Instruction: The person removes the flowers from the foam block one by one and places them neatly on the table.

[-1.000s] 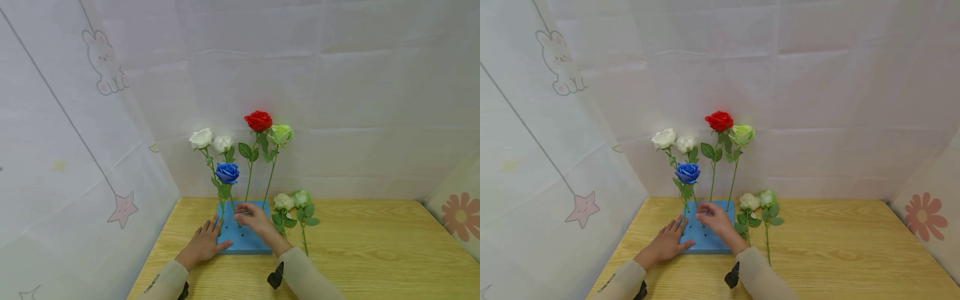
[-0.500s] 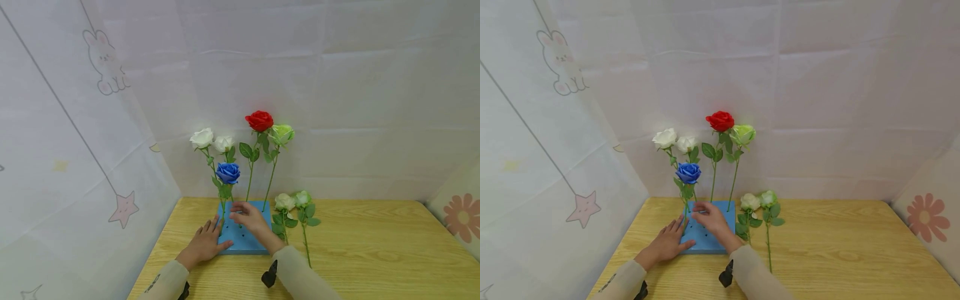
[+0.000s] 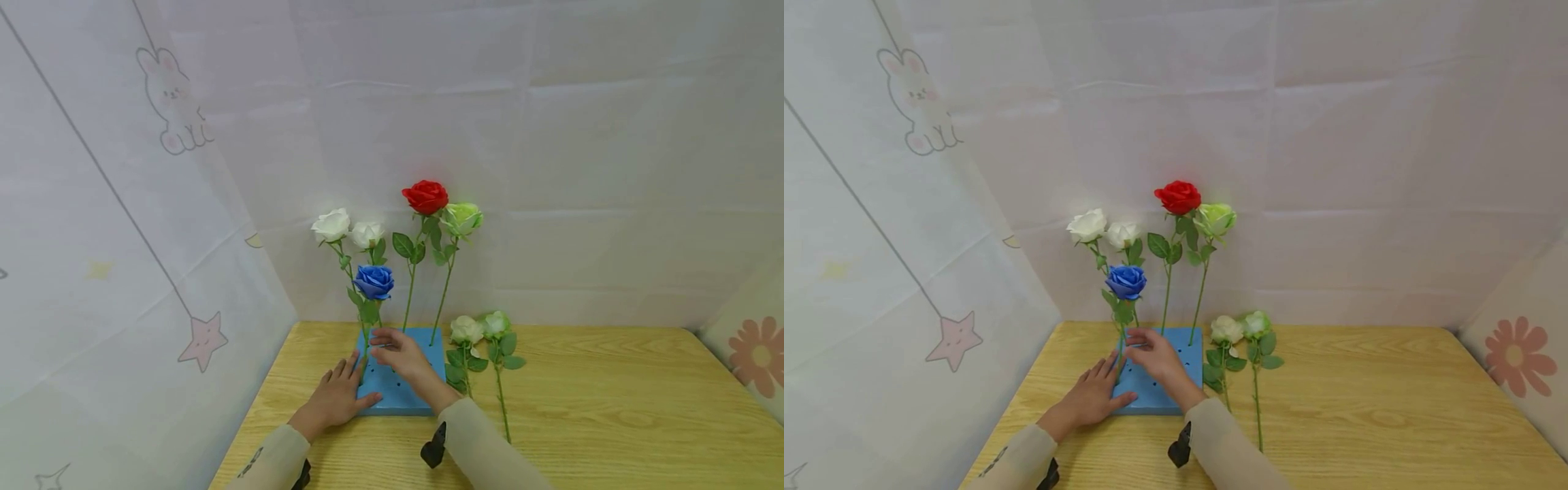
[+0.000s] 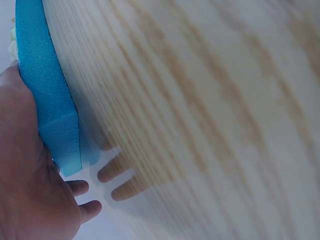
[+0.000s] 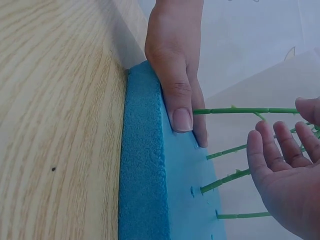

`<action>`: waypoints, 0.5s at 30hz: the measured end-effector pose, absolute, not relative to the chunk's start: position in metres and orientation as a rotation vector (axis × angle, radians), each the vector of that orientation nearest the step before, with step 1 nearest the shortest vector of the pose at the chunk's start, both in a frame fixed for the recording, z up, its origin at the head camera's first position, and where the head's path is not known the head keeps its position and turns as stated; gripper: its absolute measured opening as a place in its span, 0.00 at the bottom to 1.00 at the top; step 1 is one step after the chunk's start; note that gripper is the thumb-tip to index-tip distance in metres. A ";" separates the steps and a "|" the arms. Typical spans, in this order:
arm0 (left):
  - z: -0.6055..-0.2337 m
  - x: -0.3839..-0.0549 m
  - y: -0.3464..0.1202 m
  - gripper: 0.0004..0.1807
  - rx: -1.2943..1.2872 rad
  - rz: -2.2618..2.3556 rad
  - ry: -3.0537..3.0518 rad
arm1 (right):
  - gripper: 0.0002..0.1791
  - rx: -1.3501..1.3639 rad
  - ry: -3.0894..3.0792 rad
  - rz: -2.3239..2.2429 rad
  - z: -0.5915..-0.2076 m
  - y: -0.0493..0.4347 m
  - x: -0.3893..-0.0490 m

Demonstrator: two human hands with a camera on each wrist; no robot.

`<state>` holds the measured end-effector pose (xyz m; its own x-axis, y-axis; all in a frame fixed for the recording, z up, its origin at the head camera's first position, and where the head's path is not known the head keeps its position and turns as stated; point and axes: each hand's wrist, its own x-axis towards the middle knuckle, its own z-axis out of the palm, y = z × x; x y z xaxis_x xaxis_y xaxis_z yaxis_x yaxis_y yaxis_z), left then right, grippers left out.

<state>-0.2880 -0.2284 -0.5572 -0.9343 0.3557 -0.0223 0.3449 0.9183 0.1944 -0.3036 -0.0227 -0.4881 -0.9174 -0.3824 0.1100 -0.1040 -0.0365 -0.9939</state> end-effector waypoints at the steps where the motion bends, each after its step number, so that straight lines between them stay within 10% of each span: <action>1: -0.557 -0.288 -0.228 0.58 0.547 0.290 3.017 | 0.24 -0.522 2.035 -2.058 -0.488 -0.024 -0.304; 15: -0.555 -0.288 -0.228 0.58 0.533 0.311 2.991 | 0.25 -0.437 2.012 -2.091 -0.496 -0.040 -0.306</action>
